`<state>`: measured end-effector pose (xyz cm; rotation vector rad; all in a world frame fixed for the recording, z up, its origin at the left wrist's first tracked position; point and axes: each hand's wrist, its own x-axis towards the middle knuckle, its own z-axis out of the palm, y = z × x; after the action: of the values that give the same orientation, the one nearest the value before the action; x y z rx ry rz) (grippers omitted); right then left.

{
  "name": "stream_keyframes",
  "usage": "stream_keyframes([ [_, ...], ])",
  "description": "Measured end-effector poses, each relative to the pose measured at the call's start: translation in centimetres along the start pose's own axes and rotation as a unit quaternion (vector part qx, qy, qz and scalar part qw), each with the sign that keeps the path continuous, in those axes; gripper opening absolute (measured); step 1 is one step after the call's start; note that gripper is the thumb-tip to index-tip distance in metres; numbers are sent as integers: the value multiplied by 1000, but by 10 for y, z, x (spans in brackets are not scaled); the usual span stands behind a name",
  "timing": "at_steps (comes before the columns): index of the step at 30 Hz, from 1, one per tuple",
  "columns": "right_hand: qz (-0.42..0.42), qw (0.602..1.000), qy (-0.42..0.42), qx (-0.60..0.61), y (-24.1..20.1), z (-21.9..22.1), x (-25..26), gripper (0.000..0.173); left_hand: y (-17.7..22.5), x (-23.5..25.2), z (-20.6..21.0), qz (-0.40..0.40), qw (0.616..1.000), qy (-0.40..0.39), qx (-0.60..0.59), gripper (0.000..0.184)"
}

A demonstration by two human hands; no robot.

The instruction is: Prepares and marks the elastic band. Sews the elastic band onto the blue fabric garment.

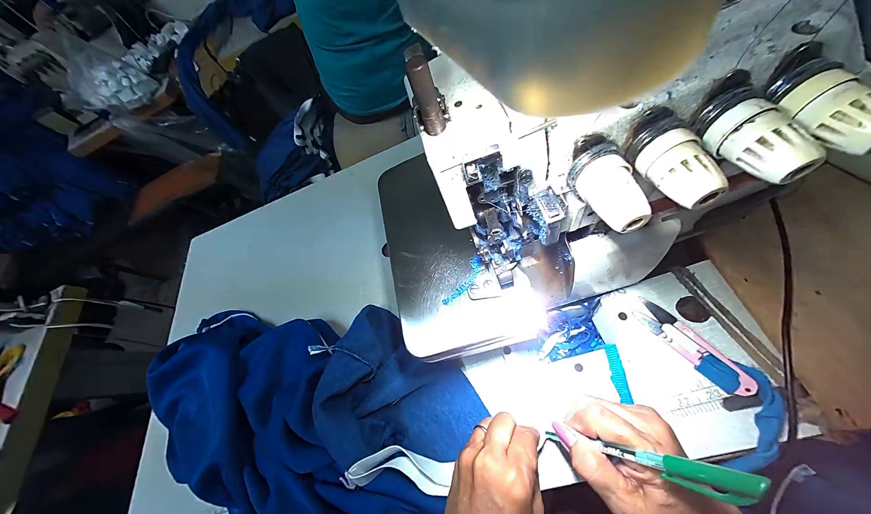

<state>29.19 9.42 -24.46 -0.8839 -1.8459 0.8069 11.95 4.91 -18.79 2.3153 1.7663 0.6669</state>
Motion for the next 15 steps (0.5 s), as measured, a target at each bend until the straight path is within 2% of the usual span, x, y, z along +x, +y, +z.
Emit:
stream_keyframes([
  [4, -15, 999, 31, 8, -1, -1, 2, 27, -1, 0, 1, 4, 1000, 3, 2, 7],
  [8, 9, 997, 52, 47, -3, -3, 1, 23, 0, 0, 1, 0, 1000, 2, -2, 8],
  [12, 19, 997, 38, 64, -3, -2, 1, 24, 0, 0, 1, -1, 1000, 2, -8, 7],
  [15, 2, 999, 23, 28, -3, 0, 1, 26, -1, -1, 3, 0, 1000, 6, -6, 8],
])
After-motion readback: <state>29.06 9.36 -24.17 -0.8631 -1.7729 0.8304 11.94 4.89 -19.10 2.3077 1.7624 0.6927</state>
